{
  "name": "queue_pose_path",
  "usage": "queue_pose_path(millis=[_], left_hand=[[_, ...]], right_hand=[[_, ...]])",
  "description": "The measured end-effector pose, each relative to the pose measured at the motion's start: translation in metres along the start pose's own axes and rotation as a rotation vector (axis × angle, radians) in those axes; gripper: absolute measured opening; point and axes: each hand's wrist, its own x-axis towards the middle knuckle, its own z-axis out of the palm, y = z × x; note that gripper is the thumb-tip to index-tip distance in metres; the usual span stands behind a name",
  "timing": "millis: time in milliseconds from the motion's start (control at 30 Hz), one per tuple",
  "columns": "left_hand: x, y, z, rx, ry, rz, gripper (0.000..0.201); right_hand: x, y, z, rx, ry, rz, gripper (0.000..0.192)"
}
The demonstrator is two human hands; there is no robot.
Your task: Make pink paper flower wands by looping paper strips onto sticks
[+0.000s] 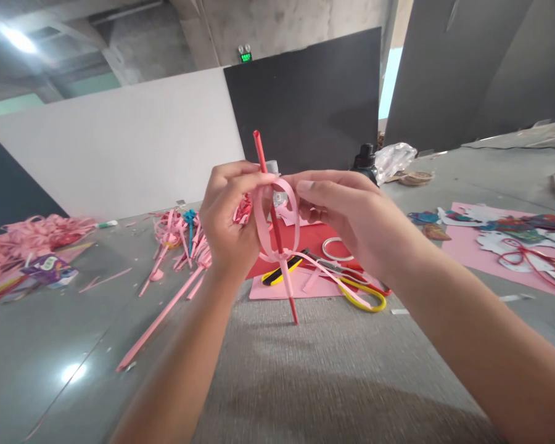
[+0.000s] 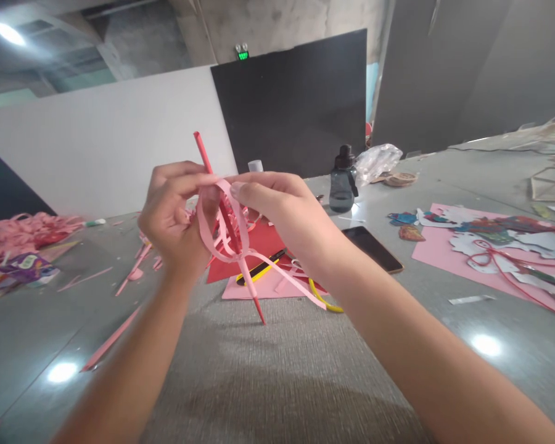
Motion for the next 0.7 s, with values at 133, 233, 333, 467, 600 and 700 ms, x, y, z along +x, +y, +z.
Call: queue_pose_path(millis=[133, 233, 333, 467, 600, 700], left_hand=[[-0.004, -0.002, -0.001, 0.01, 0.099, 0.011, 0.01], [-0.006, -0.006, 0.0, -0.025, 0.163, -0.05, 0.012], [-0.005, -0.011, 0.003, -0.106, 0.233, -0.119, 0.01], [-0.003, -0.017, 0.003, -0.162, 0.288, -0.164, 0.012], [-0.001, -0.016, -0.001, -0.192, 0.285, -0.248, 0.009], [0.0, -0.011, -0.004, -0.272, 0.231, -0.374, 0.008]], right_hand=[[0.003, 0.005, -0.005, -0.204, 0.012, 0.014, 0.02], [0.006, 0.014, -0.012, -0.454, -0.073, 0.128, 0.03], [0.006, 0.022, -0.016, -0.505, -0.314, 0.319, 0.029], [0.001, 0.025, -0.014, -0.284, -0.416, 0.439, 0.032], [0.002, 0.022, -0.014, -0.029, -0.479, 0.375, 0.03], [0.005, 0.018, -0.016, 0.109, -0.483, 0.326, 0.008]])
